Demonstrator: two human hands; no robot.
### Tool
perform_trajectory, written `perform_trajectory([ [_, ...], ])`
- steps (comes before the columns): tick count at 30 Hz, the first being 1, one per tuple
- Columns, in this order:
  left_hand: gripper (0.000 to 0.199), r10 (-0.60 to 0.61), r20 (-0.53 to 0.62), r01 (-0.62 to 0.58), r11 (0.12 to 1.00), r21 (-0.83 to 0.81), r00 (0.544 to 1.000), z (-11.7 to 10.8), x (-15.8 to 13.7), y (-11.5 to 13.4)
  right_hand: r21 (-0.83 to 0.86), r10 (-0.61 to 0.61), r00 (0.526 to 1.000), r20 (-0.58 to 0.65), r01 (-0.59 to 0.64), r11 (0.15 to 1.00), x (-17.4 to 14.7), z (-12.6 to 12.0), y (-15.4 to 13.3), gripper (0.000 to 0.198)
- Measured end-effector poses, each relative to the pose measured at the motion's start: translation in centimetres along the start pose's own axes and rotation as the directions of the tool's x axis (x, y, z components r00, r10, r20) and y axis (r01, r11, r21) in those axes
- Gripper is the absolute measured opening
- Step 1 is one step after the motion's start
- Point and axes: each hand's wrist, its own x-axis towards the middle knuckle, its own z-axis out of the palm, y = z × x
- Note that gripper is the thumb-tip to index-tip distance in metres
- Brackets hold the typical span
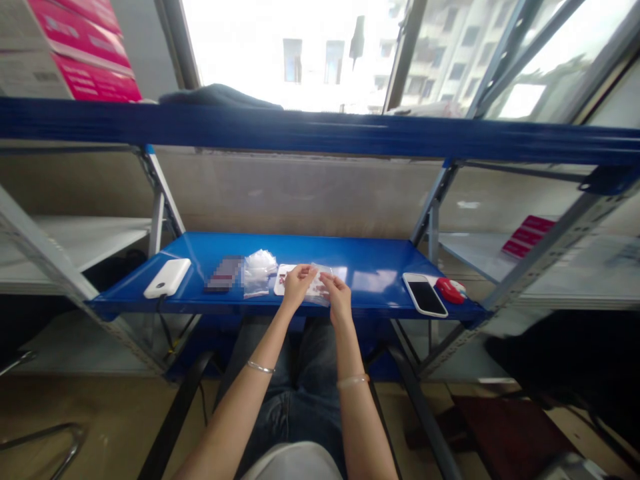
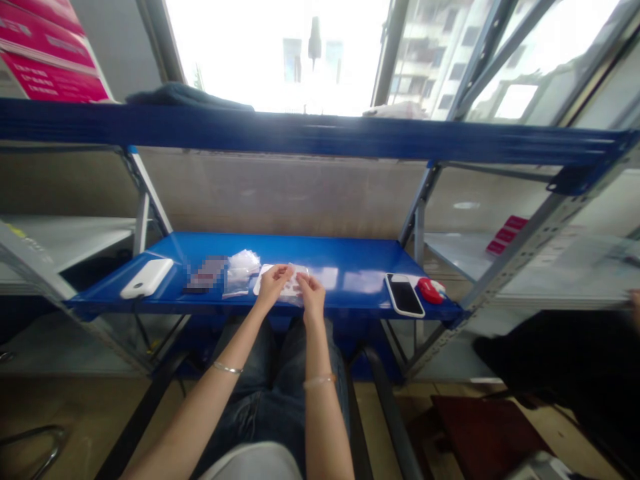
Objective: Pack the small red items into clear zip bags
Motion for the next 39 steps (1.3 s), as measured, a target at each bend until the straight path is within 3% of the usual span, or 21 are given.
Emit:
perform_trajectory([
  [4, 0.019, -0.124, -0.002, 0.121, 0.968, -0.220, 0.992, -1.3, -1.4, 0.1, -0.064, -0.040, 0.997, 0.073, 0.044, 0.997, -0.7, 0.4, -0.4, 0.041],
  [12, 0.022, -0.133, -0.075, 0.109, 0.958, -0.266, 0.988, -4.0, -3.0, 1.6, 0.017, -0.028, 0.993, 0.111, 0.027, 1.000, -1.7, 1.6, -0.4, 0.041],
  [14, 0.026, -0.180, 0.005, 0.174, 0.947, -0.268, 0.984, -4.4, -3.0, 1.6, 0.053, -0.021, 0.995, 0.099, 0.016, 0.998, -1.7, 1.8, -0.3, 0.042],
  [17, 0.028, -0.247, 0.230, 0.294, 0.935, -0.201, 0.942, -5.2, -3.3, 1.3, 0.119, -0.017, 1.000, 0.013, 0.015, 0.993, -1.6, 1.8, -0.2, 0.045],
  [20, 0.024, -0.229, 0.343, 0.282, 0.952, -0.115, 0.911, -6.0, -3.6, 1.5, 0.147, 0.003, 1.000, -0.022, 0.001, 0.989, -1.4, 1.4, -0.5, 0.048],
  [24, 0.018, -0.108, 0.143, 0.125, 0.985, -0.118, 0.984, -6.3, -3.5, 2.1, 0.005, 0.027, 0.986, 0.165, -0.028, 1.000, -1.4, 0.6, -1.0, 0.044],
  [28, 0.017, -0.093, 0.022, 0.095, 0.988, -0.120, 0.995, -6.3, -3.2, 2.2, -0.149, 0.058, 0.930, 0.362, -0.003, 0.989, -1.6, -0.1, -1.4, 0.037],
  [33, 0.017, -0.071, -0.024, 0.069, 0.993, -0.094, 0.997, -6.6, -3.1, 1.9, -0.244, 0.037, 0.904, 0.425, 0.075, 0.967, -1.8, -0.6, -1.8, 0.034],
  [39, 0.018, -0.068, 0.049, 0.067, 0.998, 0.019, 0.996, -7.2, -3.0, 1.5, -0.278, 0.007, 0.925, 0.381, 0.107, 0.955, -1.6, -0.4, -1.5, 0.030],
])
